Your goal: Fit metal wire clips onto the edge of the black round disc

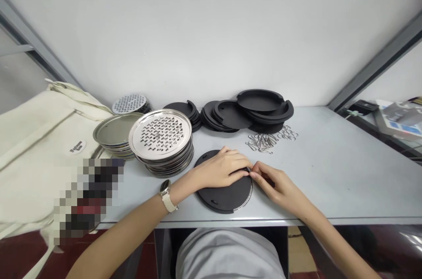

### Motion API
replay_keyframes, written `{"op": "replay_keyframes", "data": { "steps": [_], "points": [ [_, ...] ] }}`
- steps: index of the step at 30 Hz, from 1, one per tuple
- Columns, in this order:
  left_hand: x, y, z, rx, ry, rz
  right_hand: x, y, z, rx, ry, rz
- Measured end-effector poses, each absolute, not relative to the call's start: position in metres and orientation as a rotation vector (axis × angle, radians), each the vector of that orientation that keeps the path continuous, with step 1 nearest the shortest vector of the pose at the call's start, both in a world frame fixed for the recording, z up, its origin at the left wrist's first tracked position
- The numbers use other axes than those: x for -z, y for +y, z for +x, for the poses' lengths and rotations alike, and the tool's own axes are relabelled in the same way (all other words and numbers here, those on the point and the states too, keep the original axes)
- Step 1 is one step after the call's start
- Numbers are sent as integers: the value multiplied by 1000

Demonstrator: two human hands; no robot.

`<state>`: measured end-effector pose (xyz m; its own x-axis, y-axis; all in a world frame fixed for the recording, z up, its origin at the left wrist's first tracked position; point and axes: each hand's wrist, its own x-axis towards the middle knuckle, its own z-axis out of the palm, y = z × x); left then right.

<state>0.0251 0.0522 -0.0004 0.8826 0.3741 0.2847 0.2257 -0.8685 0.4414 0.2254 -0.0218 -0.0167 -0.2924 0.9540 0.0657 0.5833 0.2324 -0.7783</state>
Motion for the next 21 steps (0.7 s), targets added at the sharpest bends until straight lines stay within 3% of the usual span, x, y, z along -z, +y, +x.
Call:
{"op": "replay_keyframes", "data": {
  "steps": [13, 21],
  "points": [
    [-12, 52, 19, -429, 453, 2614, 18, -22, 224, -908, -1960, -1401],
    [-38, 44, 6, -263, 392, 2955, 18, -21, 225, -907, -1954, -1427]
  ]
}}
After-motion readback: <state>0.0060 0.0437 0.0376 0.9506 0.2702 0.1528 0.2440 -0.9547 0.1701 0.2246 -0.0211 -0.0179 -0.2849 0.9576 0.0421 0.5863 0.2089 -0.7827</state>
